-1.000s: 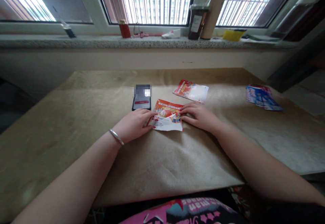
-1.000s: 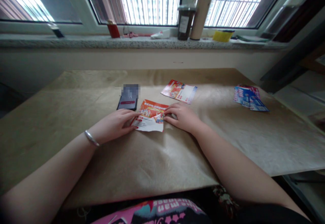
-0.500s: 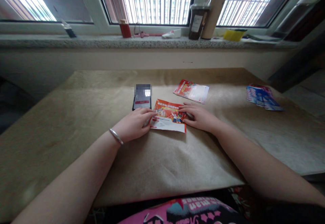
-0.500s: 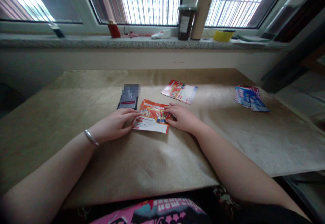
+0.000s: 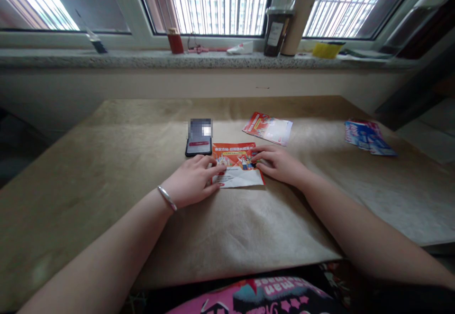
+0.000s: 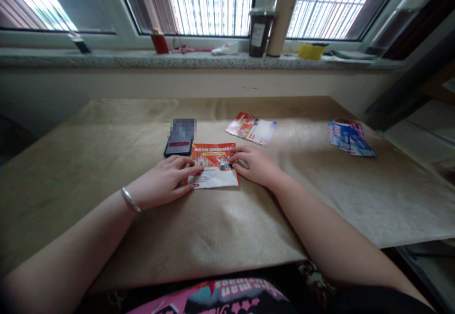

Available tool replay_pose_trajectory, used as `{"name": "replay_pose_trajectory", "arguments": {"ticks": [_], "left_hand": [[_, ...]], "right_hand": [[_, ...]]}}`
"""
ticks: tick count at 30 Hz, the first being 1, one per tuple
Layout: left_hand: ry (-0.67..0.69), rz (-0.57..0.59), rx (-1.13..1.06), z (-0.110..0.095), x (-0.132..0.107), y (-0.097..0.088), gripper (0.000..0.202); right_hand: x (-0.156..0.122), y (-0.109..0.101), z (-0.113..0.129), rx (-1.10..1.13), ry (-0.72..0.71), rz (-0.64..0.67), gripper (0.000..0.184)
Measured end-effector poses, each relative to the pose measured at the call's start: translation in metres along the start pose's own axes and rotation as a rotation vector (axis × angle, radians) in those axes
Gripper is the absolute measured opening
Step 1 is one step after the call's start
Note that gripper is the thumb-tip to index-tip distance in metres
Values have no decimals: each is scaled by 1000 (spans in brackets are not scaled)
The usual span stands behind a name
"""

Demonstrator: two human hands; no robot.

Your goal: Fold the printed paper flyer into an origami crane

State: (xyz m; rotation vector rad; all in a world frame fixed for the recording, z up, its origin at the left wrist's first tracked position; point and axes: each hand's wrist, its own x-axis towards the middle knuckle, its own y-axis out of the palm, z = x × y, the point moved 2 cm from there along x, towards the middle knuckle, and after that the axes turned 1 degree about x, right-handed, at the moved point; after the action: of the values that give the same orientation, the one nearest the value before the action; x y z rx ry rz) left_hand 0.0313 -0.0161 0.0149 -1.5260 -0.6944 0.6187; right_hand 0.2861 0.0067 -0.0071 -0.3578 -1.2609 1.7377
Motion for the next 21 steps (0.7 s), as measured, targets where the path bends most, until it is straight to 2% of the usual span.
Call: {"name": "replay_pose_trajectory", "arguments": {"ticks": [3,8,11,15,21], "left_hand": [[7,-29,29,-3,0,0,43],[45,-79,80,-4,1,3,39],[71,-95,99,-4,1,5,39],[74,-80,40,-1,1,9,39],[163,-61,-49,2,4,10,42]], "right_hand": [[0,0,0,17,3,20,23],[-1,-2,0,-11,39,30,43],[-2,-2,-2,39,66,100,49],[-3,-1,-3,64,17,186,64],[-3,1,-9,15,-25,126,61]]}}
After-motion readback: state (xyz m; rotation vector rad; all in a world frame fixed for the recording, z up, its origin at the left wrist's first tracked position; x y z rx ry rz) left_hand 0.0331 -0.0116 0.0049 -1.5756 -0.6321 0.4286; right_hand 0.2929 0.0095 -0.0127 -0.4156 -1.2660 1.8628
